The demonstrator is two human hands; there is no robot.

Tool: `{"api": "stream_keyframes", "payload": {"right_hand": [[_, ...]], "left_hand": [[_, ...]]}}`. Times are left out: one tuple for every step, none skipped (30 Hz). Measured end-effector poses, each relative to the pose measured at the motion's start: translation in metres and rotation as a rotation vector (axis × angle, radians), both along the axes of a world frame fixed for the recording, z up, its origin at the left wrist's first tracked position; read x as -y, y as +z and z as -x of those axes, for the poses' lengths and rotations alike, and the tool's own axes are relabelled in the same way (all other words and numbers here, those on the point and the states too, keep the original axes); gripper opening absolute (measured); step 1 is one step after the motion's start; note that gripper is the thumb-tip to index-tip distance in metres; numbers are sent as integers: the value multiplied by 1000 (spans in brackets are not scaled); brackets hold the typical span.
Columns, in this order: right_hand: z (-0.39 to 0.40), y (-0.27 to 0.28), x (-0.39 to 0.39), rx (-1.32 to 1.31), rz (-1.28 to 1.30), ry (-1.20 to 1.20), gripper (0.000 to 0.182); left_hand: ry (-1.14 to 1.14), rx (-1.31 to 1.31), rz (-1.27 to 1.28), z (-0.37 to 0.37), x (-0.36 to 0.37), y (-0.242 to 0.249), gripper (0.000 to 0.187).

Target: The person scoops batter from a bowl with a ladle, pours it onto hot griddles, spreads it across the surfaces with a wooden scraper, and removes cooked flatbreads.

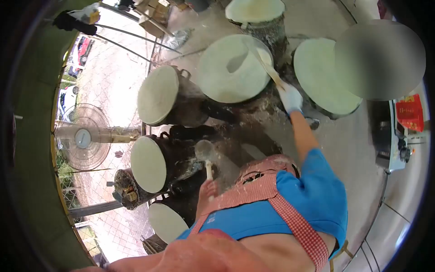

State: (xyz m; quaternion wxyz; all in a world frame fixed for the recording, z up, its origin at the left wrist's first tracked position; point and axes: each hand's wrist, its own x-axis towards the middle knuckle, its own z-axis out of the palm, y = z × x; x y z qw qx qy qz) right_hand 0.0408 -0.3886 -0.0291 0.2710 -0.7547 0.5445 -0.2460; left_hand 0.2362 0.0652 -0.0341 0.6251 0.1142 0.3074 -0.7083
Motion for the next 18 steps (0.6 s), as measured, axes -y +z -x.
{"api": "stream_keyframes", "payload": {"right_hand": [[-20, 4, 10, 65, -42, 9, 35], [-31, 3, 9, 0, -7, 89, 36], [-19, -2, -12, -80, 15, 198, 35], [-5, -2, -33, -147, 67, 301, 35], [18, -7, -59, -134, 84, 257, 33], [33, -14, -69, -117, 99, 213, 31], [29, -23, -40, -104, 132, 212, 31], [23, -28, -10, -42, 64, 132, 30], [19, -32, 8, 12, -34, 50, 29], [-4, -27, 40, 124, 28, 24, 31], [-30, -38, 85, 68, -8, 66, 36], [-53, -41, 121, 15, 95, 108, 37], [-56, -17, 125, 120, 2, 167, 37], [-54, 15, 125, 230, -86, 222, 37], [-46, 25, 111, 443, -214, 124, 34], [-38, 14, 96, 430, -254, 116, 32], [-39, -1, 74, 464, -275, 161, 29], [-41, -15, 53, 499, -299, 206, 26]], "left_hand": [[-55, 44, -236, -2, 11, -1, 27], [-5, 58, -271, 5, 17, 8, 27], [44, 40, -253, 11, 20, 16, 27], [73, 24, -207, 13, 23, 16, 27], [98, 7, -160, 15, 25, 15, 27], [111, 2, -131, 17, 26, 16, 27], [120, 10, -114, 18, 32, 14, 27], [132, 10, -108, 19, 38, 14, 27], [145, 11, -125, 24, 37, 16, 27], [159, 4, -145, 29, 37, 19, 27], [174, -8, -146, 35, 39, 22, 27], [198, -26, -144, 40, 40, 26, 27], [221, -45, -147, 44, 38, 32, 28], [234, -62, -144, 45, 38, 36, 28], [239, -78, -136, 45, 39, 36, 28], [216, -50, -152, 41, 44, 34, 28], [97, 131, -231, 39, 44, 28, 28], [-29, 311, -337, 38, 33, 26, 28]]}}
